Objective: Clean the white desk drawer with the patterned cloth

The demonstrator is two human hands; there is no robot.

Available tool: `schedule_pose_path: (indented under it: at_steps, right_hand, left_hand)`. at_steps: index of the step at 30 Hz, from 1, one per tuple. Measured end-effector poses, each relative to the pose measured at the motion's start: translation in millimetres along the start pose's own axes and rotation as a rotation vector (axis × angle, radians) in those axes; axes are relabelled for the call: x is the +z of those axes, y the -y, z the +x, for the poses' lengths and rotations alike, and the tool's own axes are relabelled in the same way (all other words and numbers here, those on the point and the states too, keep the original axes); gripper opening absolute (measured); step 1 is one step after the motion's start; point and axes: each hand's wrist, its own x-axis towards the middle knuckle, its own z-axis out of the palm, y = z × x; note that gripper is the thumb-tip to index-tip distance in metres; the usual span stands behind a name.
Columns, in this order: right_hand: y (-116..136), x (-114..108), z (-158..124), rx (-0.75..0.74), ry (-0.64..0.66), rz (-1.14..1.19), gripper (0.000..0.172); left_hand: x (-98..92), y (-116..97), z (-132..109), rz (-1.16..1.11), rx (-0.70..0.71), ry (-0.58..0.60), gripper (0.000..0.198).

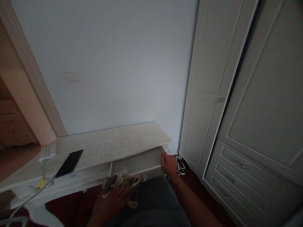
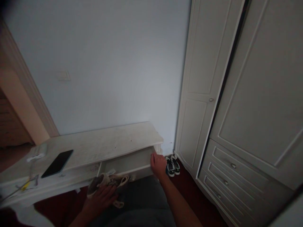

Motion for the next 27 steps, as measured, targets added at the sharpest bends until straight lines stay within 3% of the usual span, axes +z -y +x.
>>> schedule_pose_path:
  at_steps: [6,9,13,16,19,22,24,27]
  right_hand:
    - [0,-2,-1,-0.051,0.012,-0.010,0.035]
    - [0,-4,-1,-0.083,0.016,-0.018,0.033]
    - [3,-2,0,-0.096,0.008,-0.018,0.032]
    - [2,3,6,-0.105,-0.002,0.002,0.032]
    - [-2,7,18,-0.129,-0.013,0.041,0.030]
    - [-4,11,31,-0.128,-0.049,0.081,0.027]
    - [-3,13,35,-0.077,-0.097,0.085,0.029]
    - [1,18,26,0.103,-0.250,0.120,0.035]
  left_hand:
    - [32.9,-19,1,0.006,0.006,0.154,0.046]
    - [36.7,-30,11,0.037,0.025,0.150,0.044]
    - [13.1,-33,38,0.021,-0.075,0.013,0.033]
    - [-7.0,-29,55,-0.004,-0.109,-0.018,0.029]
    - [-14.1,-24,58,0.000,-0.083,-0.051,0.028]
    - [-17.9,-24,60,0.036,-0.081,-0.162,0.031]
    - [-25.9,-26,70,0.048,-0.083,-0.235,0.031]
    - [-44.4,-35,106,0.032,-0.061,-0.274,0.027]
